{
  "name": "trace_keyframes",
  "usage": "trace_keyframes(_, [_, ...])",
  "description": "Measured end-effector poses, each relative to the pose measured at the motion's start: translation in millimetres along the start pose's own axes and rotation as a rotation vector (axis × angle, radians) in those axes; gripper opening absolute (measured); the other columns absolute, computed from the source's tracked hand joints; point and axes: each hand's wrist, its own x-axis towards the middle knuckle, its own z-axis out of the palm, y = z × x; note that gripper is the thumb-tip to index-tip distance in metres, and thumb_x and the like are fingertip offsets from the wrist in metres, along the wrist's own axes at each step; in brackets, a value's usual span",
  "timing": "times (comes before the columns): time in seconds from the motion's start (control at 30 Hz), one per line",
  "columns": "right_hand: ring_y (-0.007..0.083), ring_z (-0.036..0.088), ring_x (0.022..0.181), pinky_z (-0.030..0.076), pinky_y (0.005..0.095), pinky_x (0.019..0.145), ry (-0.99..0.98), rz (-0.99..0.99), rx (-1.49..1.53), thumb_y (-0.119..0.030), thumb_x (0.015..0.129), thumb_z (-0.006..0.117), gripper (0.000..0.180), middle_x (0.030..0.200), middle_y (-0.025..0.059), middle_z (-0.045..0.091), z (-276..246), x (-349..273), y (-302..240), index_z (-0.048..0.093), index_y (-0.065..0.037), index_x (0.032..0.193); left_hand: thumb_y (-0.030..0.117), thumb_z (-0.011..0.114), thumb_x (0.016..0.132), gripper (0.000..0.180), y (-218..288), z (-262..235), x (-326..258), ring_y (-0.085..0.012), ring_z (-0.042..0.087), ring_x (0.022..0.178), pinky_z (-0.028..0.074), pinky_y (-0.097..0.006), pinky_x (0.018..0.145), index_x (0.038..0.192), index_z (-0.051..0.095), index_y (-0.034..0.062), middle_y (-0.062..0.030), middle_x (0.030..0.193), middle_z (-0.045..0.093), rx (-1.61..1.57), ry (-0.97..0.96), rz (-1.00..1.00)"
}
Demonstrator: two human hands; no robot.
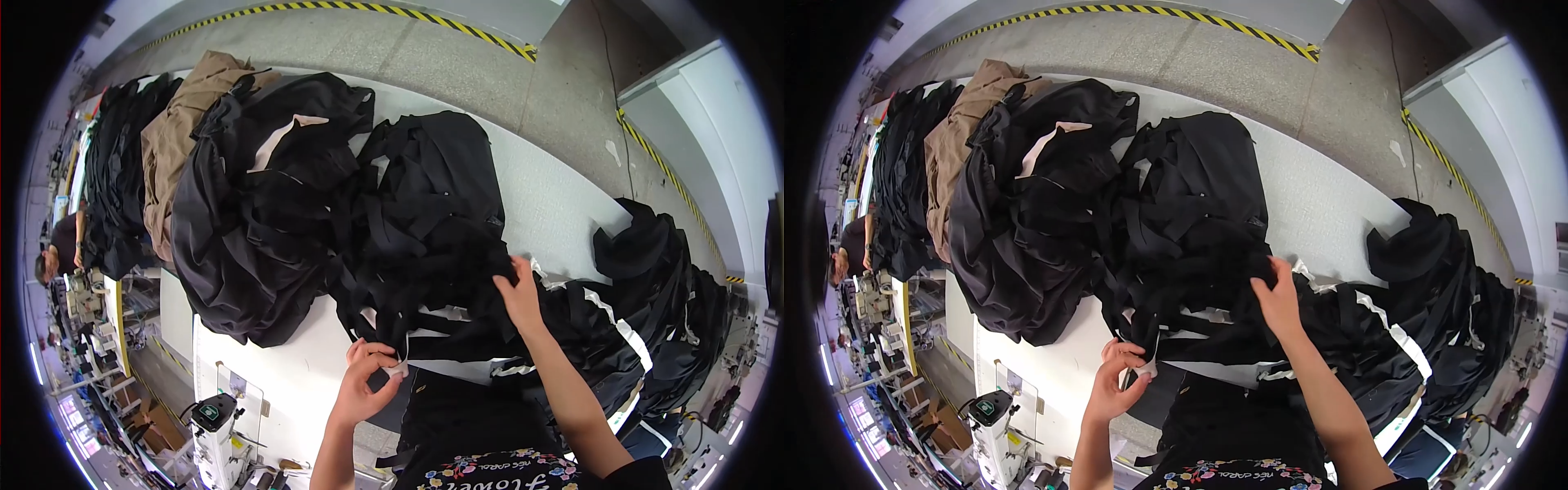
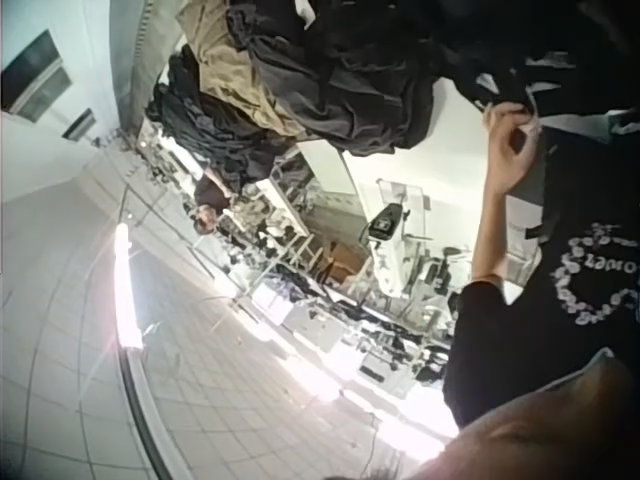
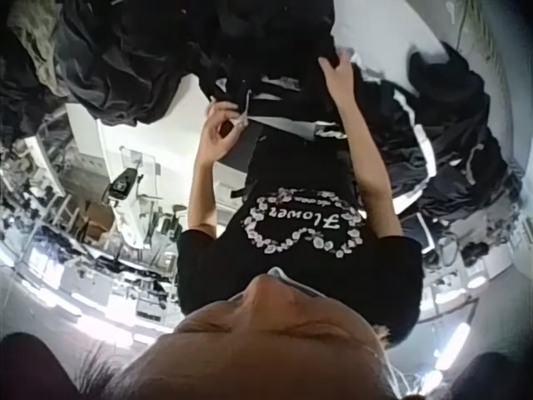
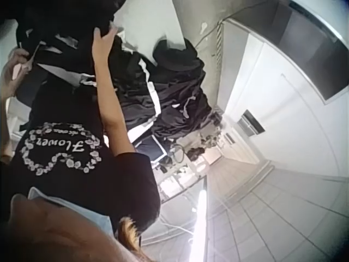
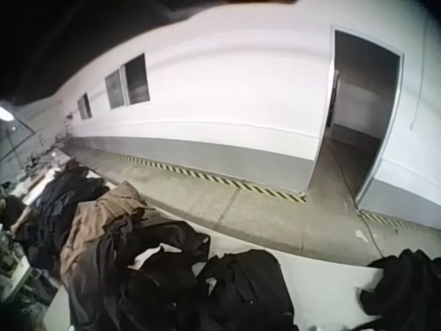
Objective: The recorder is sorting and organizing black fabric components and white ribbons on a workbench in a garment factory.
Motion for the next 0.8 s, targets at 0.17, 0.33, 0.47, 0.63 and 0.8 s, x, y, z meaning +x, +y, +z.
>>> trace_keyframes(0.17, [0.0319,0.055,0.116,0.042,0.0401,0.101,-0.063,-0.531,-0.297,0.002,0.076,0.062,0.039,0.121,0.0123,0.06,19,-21,-56,0.063,-0.005,0.114,0.01,0.077,0.074,0.018,9,-17,-14,-0.0196,0.056,0.103,0.019,-0.047,0.114,0.084,0.062,0.0069,-0.0053,0.099,0.061,-0.159,-0.102,-0.049])
trace_keyframes(0.33, [0.026,0.053,0.121,0.039,0.0416,0.104,-0.849,-0.618,-0.014,-0.01,0.076,0.068,0.047,0.128,0.006,0.061,44,-71,-96,0.064,-0.014,0.123,0.009,0.079,0.073,0.019,31,-25,-15,-0.0199,0.057,0.098,0.029,-0.041,0.109,0.083,0.063,0.0059,-0.0039,0.093,0.063,-0.205,-0.271,-0.077])
trace_keyframes(0.47, [0.016,0.06,0.096,0.03,0.0419,0.107,-0.976,-0.689,-0.054,-0.029,0.08,0.075,0.025,0.088,-0.0007,0.061,41,-91,-97,0.065,-0.011,0.095,0.004,0.079,0.074,0.013,52,-36,-12,-0.0187,0.062,0.081,0.038,-0.039,0.101,0.082,0.068,0.0043,-0.0023,0.079,0.067,-0.254,-0.379,-0.034])
trace_keyframes(0.63, [0.0143,0.061,0.086,0.03,0.0401,0.106,-1.013,-0.6,-0.045,-0.037,0.085,0.072,0.027,0.076,-0.0022,0.06,9,-93,-102,0.066,-0.011,0.086,0.005,0.079,0.076,0.012,45,-63,-16,-0.0169,0.06,0.076,0.04,-0.04,0.099,0.081,0.068,0.0031,-0.0031,0.076,0.067,-0.248,-0.333,-0.045])
trace_keyframes(0.8, [0.0165,0.061,0.085,0.033,0.0395,0.104,-0.889,-0.594,-0.118,-0.035,0.087,0.071,0.028,0.08,0.0002,0.064,-19,-89,-91,0.067,-0.008,0.085,0.011,0.08,0.074,0.017,44,-94,-19,-0.0179,0.058,0.069,0.041,-0.045,0.094,0.076,0.065,0.0029,-0.0057,0.071,0.064,-0.44,-0.116,0.045])
